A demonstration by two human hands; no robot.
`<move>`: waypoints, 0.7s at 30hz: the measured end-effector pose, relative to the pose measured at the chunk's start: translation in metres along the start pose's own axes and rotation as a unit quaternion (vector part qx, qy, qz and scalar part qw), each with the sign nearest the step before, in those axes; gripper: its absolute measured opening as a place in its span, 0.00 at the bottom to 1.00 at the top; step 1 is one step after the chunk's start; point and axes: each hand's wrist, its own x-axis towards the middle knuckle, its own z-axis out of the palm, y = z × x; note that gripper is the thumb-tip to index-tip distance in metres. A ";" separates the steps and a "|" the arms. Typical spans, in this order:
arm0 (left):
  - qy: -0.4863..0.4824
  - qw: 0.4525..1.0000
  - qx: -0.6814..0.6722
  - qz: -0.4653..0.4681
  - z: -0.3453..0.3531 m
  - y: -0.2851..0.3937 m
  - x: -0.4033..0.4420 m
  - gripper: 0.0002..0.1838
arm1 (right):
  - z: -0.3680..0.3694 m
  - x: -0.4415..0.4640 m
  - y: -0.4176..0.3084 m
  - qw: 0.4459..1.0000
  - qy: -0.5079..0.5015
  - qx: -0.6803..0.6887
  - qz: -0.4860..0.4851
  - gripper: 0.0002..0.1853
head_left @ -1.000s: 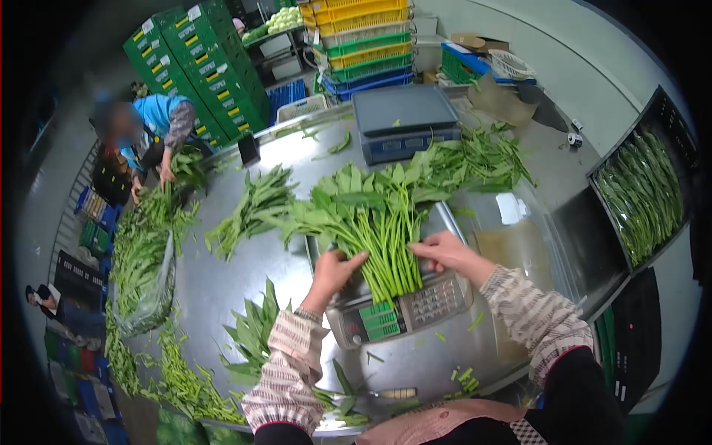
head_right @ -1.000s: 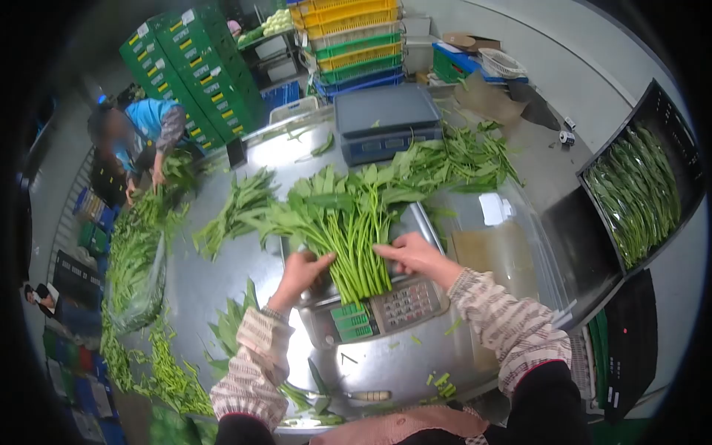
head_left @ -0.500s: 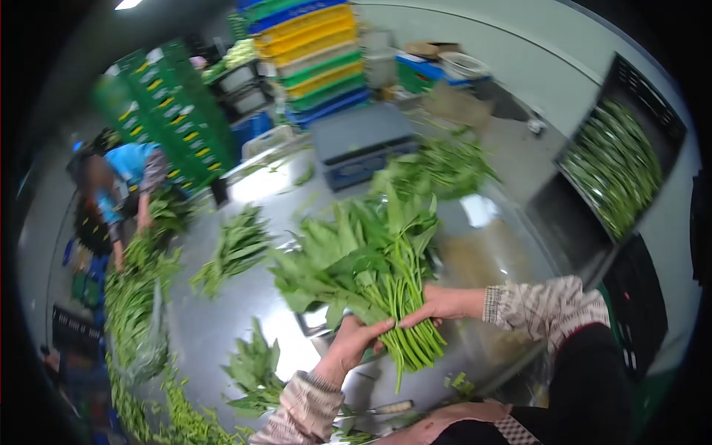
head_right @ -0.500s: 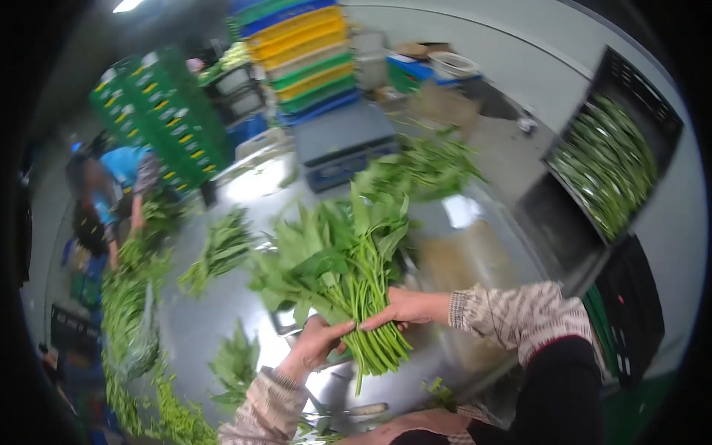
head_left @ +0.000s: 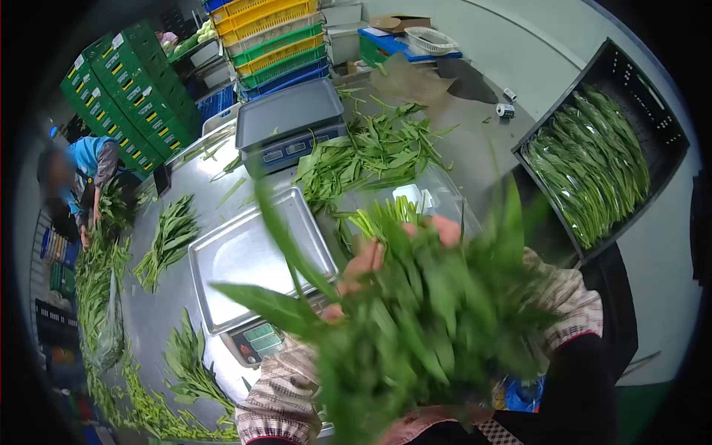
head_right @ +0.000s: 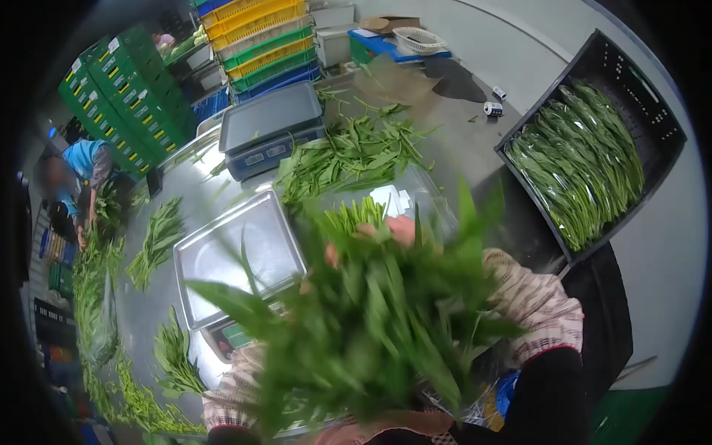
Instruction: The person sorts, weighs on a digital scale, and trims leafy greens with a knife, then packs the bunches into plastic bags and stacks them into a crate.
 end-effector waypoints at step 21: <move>0.003 0.982 -0.184 0.036 0.046 0.095 -0.018 0.22 | 0.071 0.024 -0.010 0.951 -0.193 0.168 0.173 0.19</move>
